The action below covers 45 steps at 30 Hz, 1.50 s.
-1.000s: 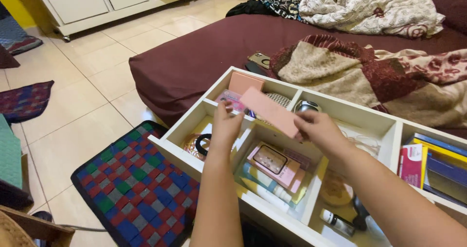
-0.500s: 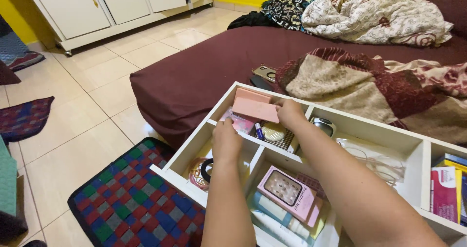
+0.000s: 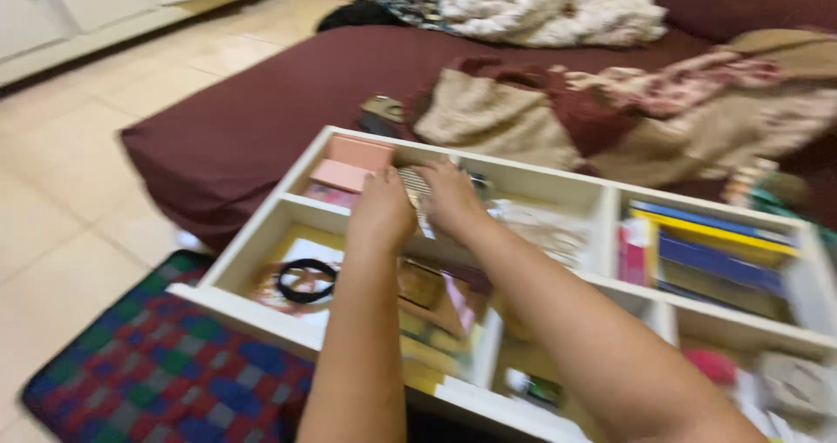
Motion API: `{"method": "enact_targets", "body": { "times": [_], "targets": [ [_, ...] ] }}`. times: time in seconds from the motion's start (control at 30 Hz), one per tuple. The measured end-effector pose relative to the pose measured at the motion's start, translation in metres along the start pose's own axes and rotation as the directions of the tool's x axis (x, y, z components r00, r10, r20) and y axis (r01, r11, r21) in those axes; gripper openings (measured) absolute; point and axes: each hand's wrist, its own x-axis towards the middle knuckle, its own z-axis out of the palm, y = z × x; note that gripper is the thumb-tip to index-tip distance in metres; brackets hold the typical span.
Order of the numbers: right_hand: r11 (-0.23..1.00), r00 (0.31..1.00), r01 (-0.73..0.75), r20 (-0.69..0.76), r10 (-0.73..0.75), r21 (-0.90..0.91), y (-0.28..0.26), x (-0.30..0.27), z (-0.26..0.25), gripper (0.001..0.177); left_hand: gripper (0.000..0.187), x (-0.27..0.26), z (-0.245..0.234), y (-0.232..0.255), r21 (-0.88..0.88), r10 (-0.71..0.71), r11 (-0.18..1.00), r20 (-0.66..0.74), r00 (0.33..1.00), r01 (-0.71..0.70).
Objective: Organizing various small items into a multi-compartment drawer insert.
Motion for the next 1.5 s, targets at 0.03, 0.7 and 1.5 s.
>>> {"method": "enact_targets", "body": {
  "times": [0.03, 0.7, 1.5],
  "targets": [
    [0.999, 1.0, -0.026, -0.003, 0.026, -0.024, -0.007, -0.022, -0.026, 0.058, 0.043, -0.015, -0.012, 0.031, -0.021, 0.025, 0.999, 0.013, 1.0, -0.025],
    [0.774, 0.827, -0.553, 0.087, 0.556, 0.308, 0.274, -0.458, -0.328, 0.051, 0.072, -0.169, 0.12, 0.53, 0.024, 0.568, 0.772, 0.424, 0.706, -0.636],
    [0.896, 0.968, -0.25, -0.081, 0.237, -0.367, 0.426, -0.296, -0.311, 0.038, 0.046, -0.126, 0.167, 0.516, -0.264, 0.762, 0.644, 0.302, 0.573, -0.718]
  ]
}}
